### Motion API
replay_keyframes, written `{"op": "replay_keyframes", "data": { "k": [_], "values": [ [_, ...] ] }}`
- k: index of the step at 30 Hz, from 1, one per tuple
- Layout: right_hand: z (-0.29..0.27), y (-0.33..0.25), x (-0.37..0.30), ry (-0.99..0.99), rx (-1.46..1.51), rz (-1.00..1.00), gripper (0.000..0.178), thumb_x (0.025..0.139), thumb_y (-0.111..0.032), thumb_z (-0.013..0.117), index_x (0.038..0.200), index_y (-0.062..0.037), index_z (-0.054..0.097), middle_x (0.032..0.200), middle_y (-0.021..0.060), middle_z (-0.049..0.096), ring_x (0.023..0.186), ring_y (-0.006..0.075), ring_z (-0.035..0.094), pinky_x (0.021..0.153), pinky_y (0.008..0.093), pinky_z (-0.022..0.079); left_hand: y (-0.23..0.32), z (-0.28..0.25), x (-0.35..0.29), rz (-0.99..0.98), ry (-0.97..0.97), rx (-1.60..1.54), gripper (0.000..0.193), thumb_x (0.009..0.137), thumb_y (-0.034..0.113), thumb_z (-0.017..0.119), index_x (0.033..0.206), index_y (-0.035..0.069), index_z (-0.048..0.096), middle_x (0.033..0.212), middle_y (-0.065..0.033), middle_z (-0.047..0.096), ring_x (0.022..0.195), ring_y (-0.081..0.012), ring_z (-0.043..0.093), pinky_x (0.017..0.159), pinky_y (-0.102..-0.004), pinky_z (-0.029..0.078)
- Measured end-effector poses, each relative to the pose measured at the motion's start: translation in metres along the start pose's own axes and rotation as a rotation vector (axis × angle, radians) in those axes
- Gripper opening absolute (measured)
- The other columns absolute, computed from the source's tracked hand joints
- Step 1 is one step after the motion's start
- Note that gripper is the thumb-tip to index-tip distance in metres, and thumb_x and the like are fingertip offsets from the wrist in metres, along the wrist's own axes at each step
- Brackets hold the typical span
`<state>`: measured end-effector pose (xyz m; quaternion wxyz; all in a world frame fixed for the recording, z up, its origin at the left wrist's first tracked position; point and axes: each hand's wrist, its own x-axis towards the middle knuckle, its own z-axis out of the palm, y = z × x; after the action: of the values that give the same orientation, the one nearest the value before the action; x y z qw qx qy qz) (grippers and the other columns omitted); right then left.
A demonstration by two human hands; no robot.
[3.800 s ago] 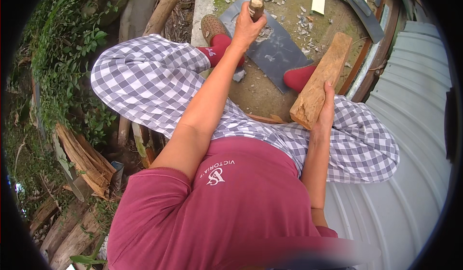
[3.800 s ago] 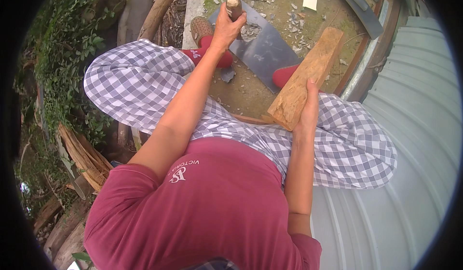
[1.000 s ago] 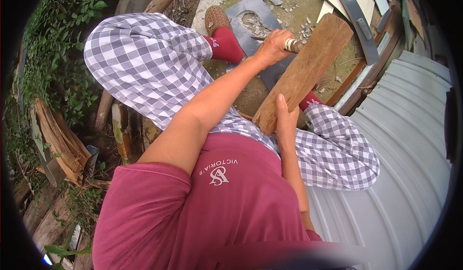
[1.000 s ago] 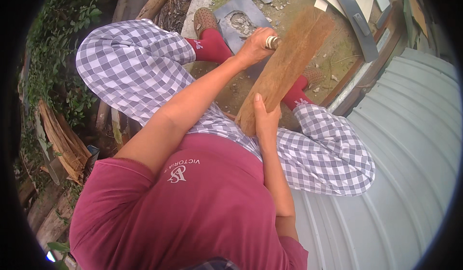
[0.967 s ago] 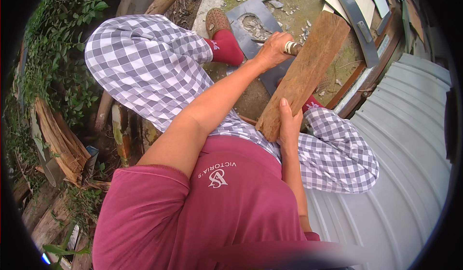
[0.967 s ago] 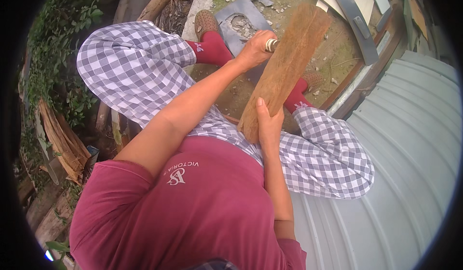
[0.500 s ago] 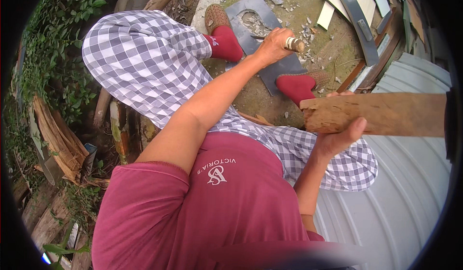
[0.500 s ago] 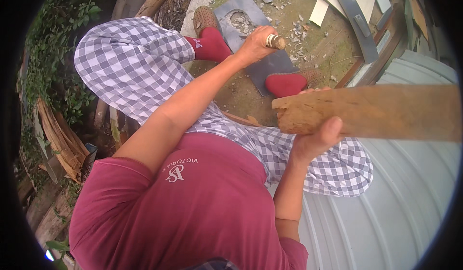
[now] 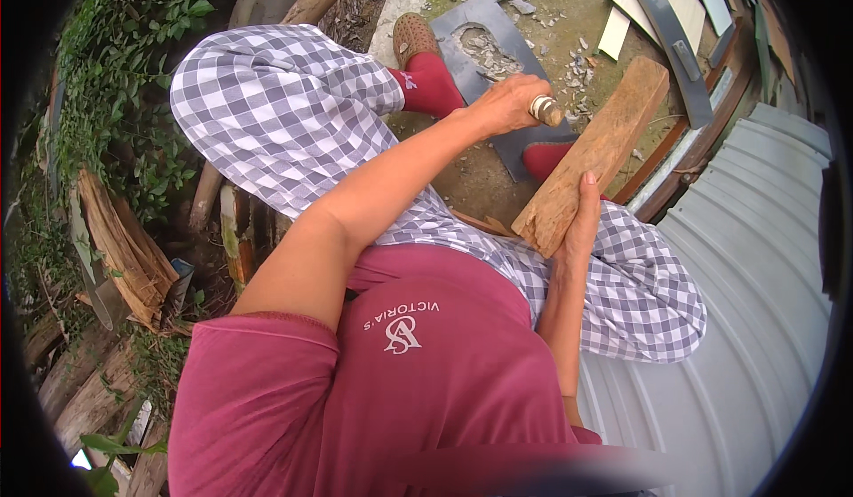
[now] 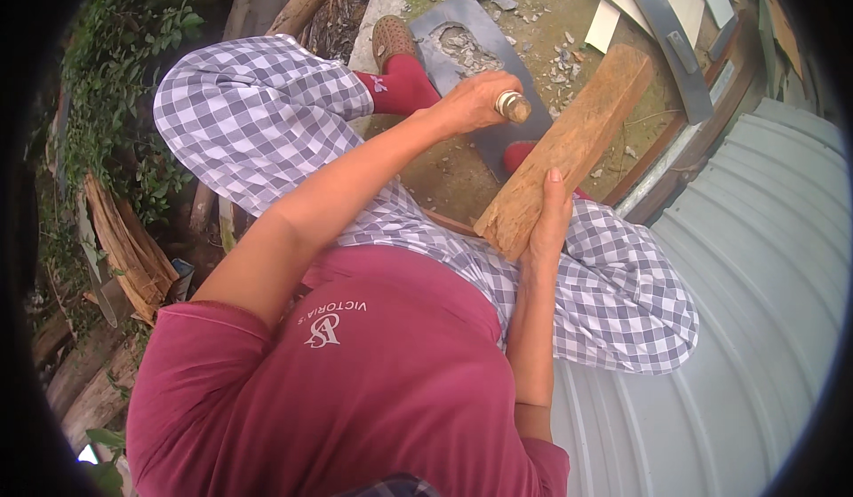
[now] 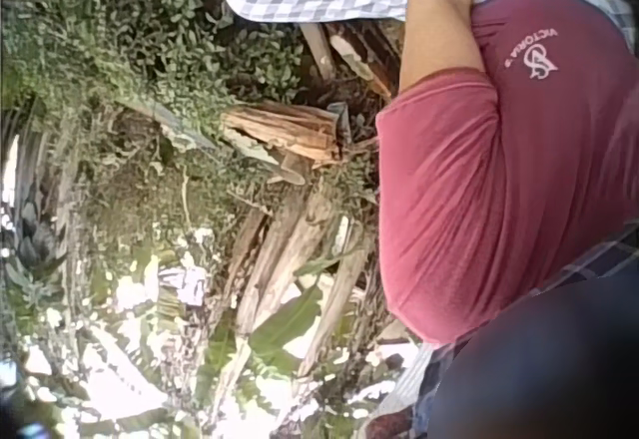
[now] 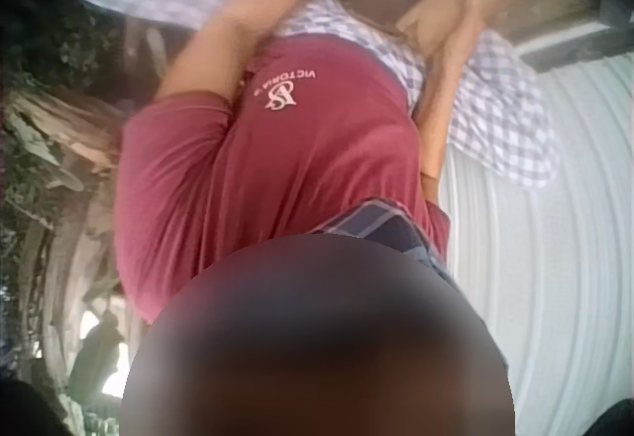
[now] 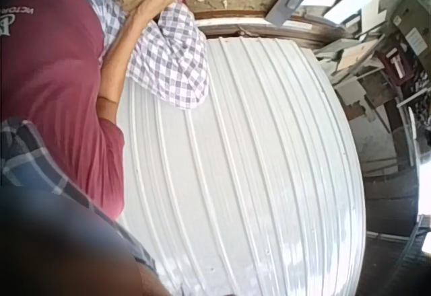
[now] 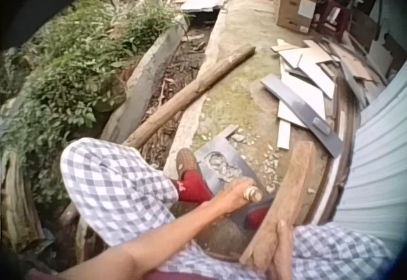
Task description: Carving a piece of wood using a chisel and a wooden mallet.
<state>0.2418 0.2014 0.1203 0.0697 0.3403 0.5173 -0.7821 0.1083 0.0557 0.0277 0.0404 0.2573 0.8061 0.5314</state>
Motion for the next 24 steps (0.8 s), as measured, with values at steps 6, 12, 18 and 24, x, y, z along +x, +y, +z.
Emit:
{"op": "replay_keyframes", "data": {
  "k": [6, 12, 18, 24],
  "values": [
    [0.002, 0.006, -0.001, 0.020, 0.041, 0.005, 0.048, 0.092, -0.039, 0.053, 0.115, 0.0026, 0.052, 0.099, 0.0117, 0.061, 0.086, 0.0176, 0.062, 0.074, 0.0294, 0.052, 0.007, 0.015, -0.052, 0.078, -0.327, 0.353, 0.025, 0.069, 0.005, 0.064, 0.092, 0.006, 0.054, 0.100, -0.0124, 0.056, 0.114, -0.0330, 0.050, 0.104, -0.0452, 0.034],
    [0.002, 0.004, 0.000, -0.023, 0.025, -0.023, 0.049, 0.092, -0.038, 0.050, 0.118, 0.0035, 0.050, 0.102, 0.0117, 0.059, 0.088, 0.0176, 0.060, 0.076, 0.0298, 0.050, -0.012, 0.032, -0.085, 0.103, -0.570, 0.615, 0.021, 0.079, 0.005, 0.053, 0.099, 0.006, 0.053, 0.110, -0.0150, 0.055, 0.126, -0.0356, 0.040, 0.109, -0.0443, 0.030],
    [-0.003, 0.005, 0.001, 0.009, 0.066, -0.032, 0.052, 0.090, -0.041, 0.055, 0.118, 0.0027, 0.050, 0.102, 0.0115, 0.059, 0.088, 0.0178, 0.061, 0.075, 0.0301, 0.051, -0.029, 0.031, -0.080, 0.157, -0.780, 0.680, 0.020, 0.079, 0.009, 0.056, 0.099, 0.006, 0.056, 0.107, -0.0128, 0.056, 0.117, -0.0321, 0.046, 0.103, -0.0420, 0.034],
    [0.000, -0.005, -0.001, 0.096, 0.174, 0.033, 0.051, 0.091, -0.040, 0.054, 0.119, 0.0026, 0.049, 0.101, 0.0113, 0.058, 0.089, 0.0184, 0.060, 0.075, 0.0307, 0.050, -0.004, 0.003, -0.036, 0.090, -0.426, 0.225, 0.028, 0.071, 0.009, 0.067, 0.095, 0.006, 0.051, 0.094, -0.0123, 0.054, 0.100, -0.0323, 0.052, 0.085, -0.0401, 0.043]
  ]
}}
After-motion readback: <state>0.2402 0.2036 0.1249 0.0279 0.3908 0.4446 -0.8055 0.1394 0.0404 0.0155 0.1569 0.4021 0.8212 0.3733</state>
